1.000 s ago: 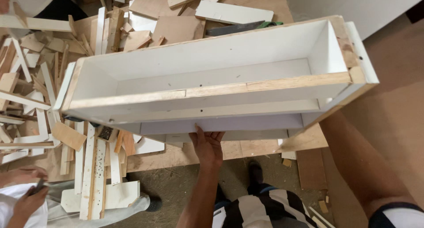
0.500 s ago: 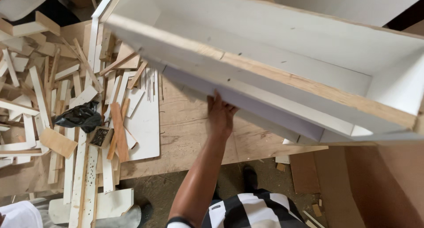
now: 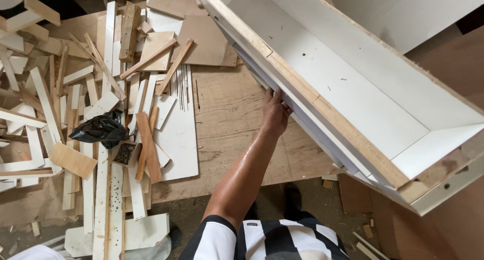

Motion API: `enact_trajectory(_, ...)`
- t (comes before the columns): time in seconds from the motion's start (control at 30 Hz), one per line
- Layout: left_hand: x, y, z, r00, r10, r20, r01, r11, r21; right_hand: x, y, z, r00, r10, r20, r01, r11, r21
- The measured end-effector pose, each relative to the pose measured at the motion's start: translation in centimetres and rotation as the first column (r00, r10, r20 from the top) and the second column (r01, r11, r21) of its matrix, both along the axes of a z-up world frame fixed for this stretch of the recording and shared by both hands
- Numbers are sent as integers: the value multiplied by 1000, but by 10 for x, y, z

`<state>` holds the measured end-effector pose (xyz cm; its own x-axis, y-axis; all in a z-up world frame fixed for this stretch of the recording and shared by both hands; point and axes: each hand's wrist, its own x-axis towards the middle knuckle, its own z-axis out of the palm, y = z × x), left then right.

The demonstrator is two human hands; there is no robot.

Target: The person assembles a wooden drawer by aligning plywood panels and driving nails with a hammer. They then search through wood scraps to select a piece, trim a component with snips, and fit the panels together to form the structure.

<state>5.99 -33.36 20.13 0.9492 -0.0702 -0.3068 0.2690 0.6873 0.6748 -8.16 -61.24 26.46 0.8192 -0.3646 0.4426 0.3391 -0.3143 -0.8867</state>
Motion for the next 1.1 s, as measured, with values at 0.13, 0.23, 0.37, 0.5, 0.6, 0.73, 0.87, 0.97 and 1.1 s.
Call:
enact_trajectory(0.13, 1, 23, -8, 999, -44, 11, 44, 999, 2, -19, 36, 3, 1000, -11, 23, 13, 997, -78)
enact_trajectory(0.23, 6, 38, -7, 993, -117, 23, 117, 993, 34, -26, 61, 9, 999, -10, 53, 16, 992, -127)
enact_trajectory(0.37, 4, 61, 3, 961, -241, 132, 237, 970, 47, -40, 89, 11, 997, 3, 79, 12, 982, -191)
enact_trajectory(0.5, -53, 86, 61, 986, -146, 84, 85, 861, 502, -45, 113, 11, 991, 33, 127, 2, 965, -264)
enact_trajectory(0.6, -123, 114, 121, 953, -120, 279, 30, 952, 306, -52, 124, 12, 981, 78, 176, -16, 944, -330)
enact_trajectory(0.73, -173, 167, 163, 973, -157, 170, 102, 952, 290, -66, 149, 17, 950, 190, 248, -63, 894, -444)
enact_trajectory(0.87, -204, 225, 154, 997, -48, 53, 33, 966, 258, -72, 195, 21, 883, 359, 302, -136, 812, -567)
enact_trajectory(0.97, -222, 274, 133, 995, 26, -93, -4, 975, 222, -76, 232, 18, 841, 453, 296, -192, 762, -618)
enact_trajectory(1.1, -238, 307, 102, 971, 223, -85, -184, 927, 328, -86, 270, 11, 810, 554, 191, -279, 651, -706)
